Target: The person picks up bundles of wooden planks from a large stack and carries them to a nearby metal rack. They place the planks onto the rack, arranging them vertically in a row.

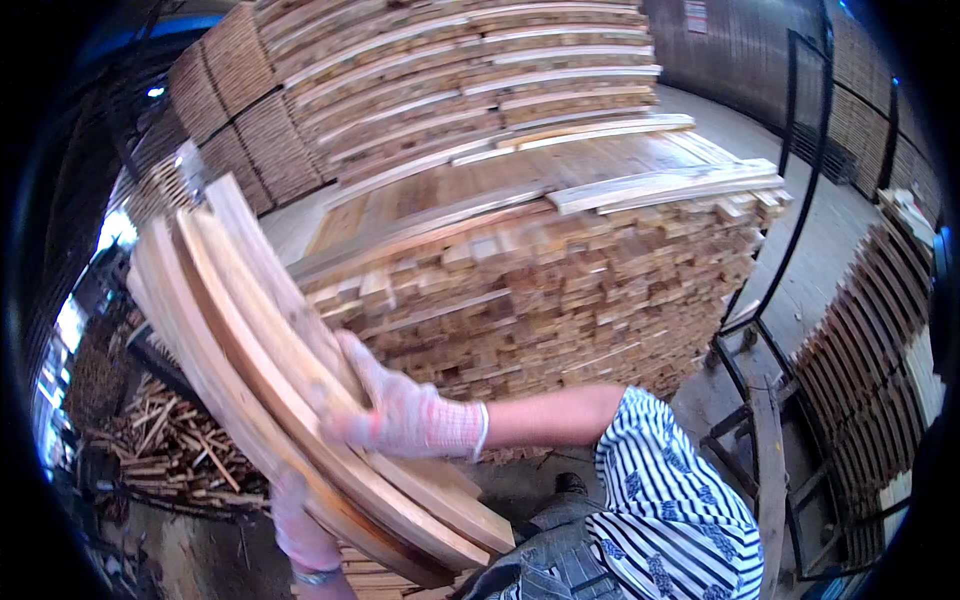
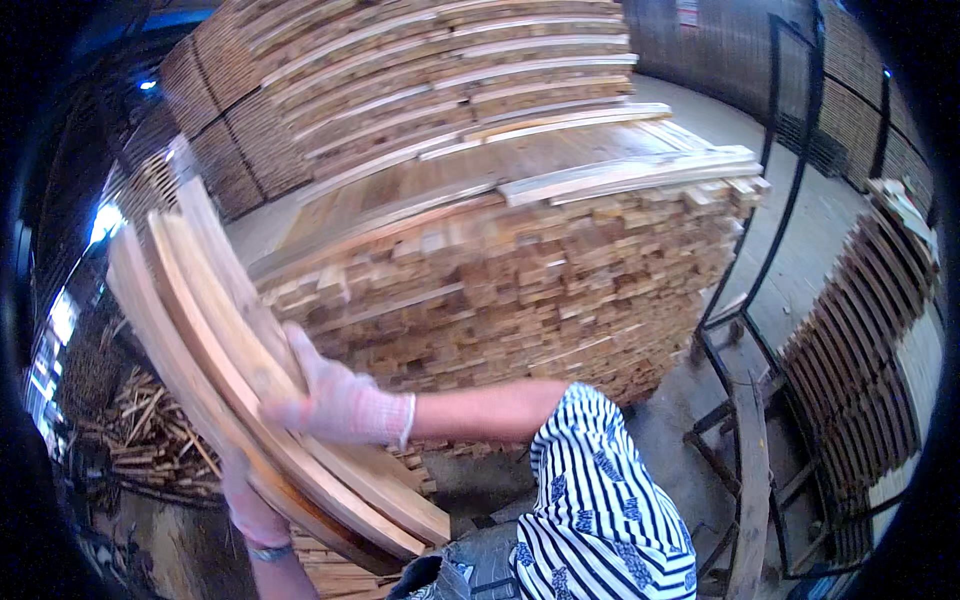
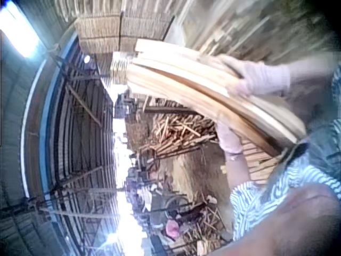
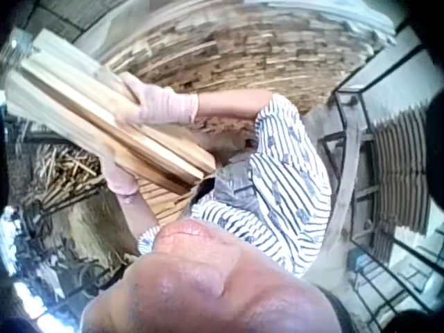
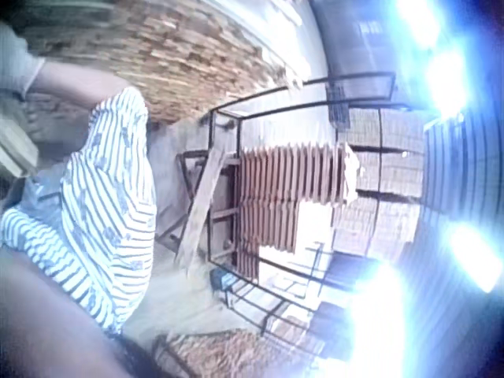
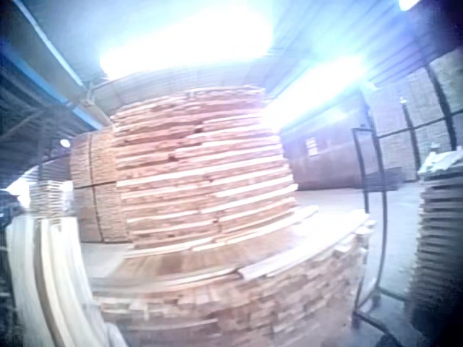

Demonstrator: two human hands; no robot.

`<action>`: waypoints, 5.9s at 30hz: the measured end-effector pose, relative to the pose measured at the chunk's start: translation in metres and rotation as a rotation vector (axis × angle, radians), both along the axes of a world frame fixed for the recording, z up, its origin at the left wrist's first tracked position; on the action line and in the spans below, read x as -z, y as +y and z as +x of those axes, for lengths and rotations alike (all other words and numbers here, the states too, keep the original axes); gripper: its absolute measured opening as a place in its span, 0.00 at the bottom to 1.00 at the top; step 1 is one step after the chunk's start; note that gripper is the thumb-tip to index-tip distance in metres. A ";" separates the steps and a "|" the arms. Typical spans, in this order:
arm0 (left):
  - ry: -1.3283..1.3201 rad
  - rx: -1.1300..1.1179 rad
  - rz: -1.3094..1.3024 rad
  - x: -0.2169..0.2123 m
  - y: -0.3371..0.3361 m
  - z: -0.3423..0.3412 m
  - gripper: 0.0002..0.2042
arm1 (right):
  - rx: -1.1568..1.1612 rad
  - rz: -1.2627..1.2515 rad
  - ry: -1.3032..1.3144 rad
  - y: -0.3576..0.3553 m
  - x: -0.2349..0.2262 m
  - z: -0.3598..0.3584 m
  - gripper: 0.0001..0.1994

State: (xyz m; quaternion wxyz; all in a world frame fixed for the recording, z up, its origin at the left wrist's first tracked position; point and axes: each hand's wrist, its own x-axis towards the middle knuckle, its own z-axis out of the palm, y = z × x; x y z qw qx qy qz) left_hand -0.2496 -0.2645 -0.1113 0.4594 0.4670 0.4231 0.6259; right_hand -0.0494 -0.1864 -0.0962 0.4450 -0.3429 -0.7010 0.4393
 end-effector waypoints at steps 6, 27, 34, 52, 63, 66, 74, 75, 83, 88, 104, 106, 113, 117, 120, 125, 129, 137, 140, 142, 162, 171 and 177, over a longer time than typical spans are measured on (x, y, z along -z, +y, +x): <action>-0.263 0.649 -0.080 -0.131 0.094 0.139 0.25 | 0.236 -0.066 0.171 0.034 -0.105 0.132 0.55; 0.674 0.825 0.041 -0.151 0.422 0.307 0.35 | 0.574 -0.193 -0.520 0.196 -0.097 0.398 0.40; 1.246 0.466 -0.037 -0.189 0.375 0.346 0.20 | 0.627 -0.219 -0.523 0.178 -0.101 0.419 0.42; 0.802 0.269 -0.245 -0.105 0.456 0.142 0.32 | 0.416 0.180 -1.654 0.240 -0.154 0.195 0.31; 0.532 0.368 -0.265 -0.098 0.453 0.120 0.25 | 0.380 0.792 -1.659 0.273 -0.131 0.199 0.22; 0.495 0.413 -0.220 -0.092 0.463 0.118 0.20 | 0.595 1.037 -1.429 0.276 -0.115 0.197 0.19; 0.521 0.507 -0.301 -0.117 0.472 0.063 0.15 | 0.522 0.543 -1.747 0.308 -0.150 0.164 0.16; 0.507 0.468 -0.269 -0.109 0.476 0.053 0.15 | 0.377 0.257 -1.832 0.307 -0.169 0.155 0.17; 0.393 0.579 -0.239 -0.093 0.480 0.063 0.21 | 0.217 0.200 -1.332 0.340 -0.096 0.045 0.23; 0.255 0.641 -0.248 -0.061 0.537 0.032 0.19 | 0.200 0.202 -1.063 0.351 -0.098 -0.005 0.21; 0.894 0.459 -0.039 -0.114 0.505 0.030 0.22 | 0.178 -0.099 -0.599 0.381 -0.094 -0.005 0.27; 1.297 0.228 0.027 -0.117 0.511 0.006 0.29 | 0.158 -0.010 -0.639 0.341 -0.124 -0.006 0.28; 1.787 0.203 0.206 -0.127 0.471 0.081 0.40 | 0.657 0.033 -1.364 0.291 -0.138 0.195 0.30; 1.720 0.280 0.188 -0.119 0.491 0.064 0.39 | 0.701 -0.212 -1.387 0.300 -0.109 0.216 0.28; 1.733 0.280 0.199 -0.123 0.495 0.070 0.37 | 0.604 0.051 -1.602 0.333 -0.136 0.231 0.28; 1.726 0.207 0.204 -0.114 0.493 0.043 0.35 | 0.553 0.019 -1.719 0.308 -0.200 0.240 0.31; 1.746 0.246 0.224 -0.127 0.477 0.071 0.38 | 0.994 0.034 -1.645 0.237 -0.134 0.290 0.35; 1.753 0.218 0.150 -0.129 0.475 0.063 0.39 | 0.723 -0.085 -1.451 0.266 -0.159 0.243 0.28; 1.736 0.204 0.187 -0.127 0.470 0.067 0.35 | 0.634 0.059 -1.408 0.283 -0.156 0.220 0.27; 1.703 0.236 0.215 -0.125 0.474 0.067 0.32 | 0.518 0.050 -1.431 0.319 -0.136 0.181 0.29; 1.666 0.217 0.335 -0.114 0.489 0.064 0.24 | 0.771 -0.247 -1.888 0.242 -0.127 0.246 0.30; 1.669 0.168 0.336 -0.123 0.473 0.058 0.25 | 0.821 -0.142 -2.007 0.272 -0.119 0.272 0.13; 1.662 0.189 0.278 -0.118 0.483 0.058 0.25 | 0.819 -0.044 -1.767 0.257 -0.157 0.240 0.25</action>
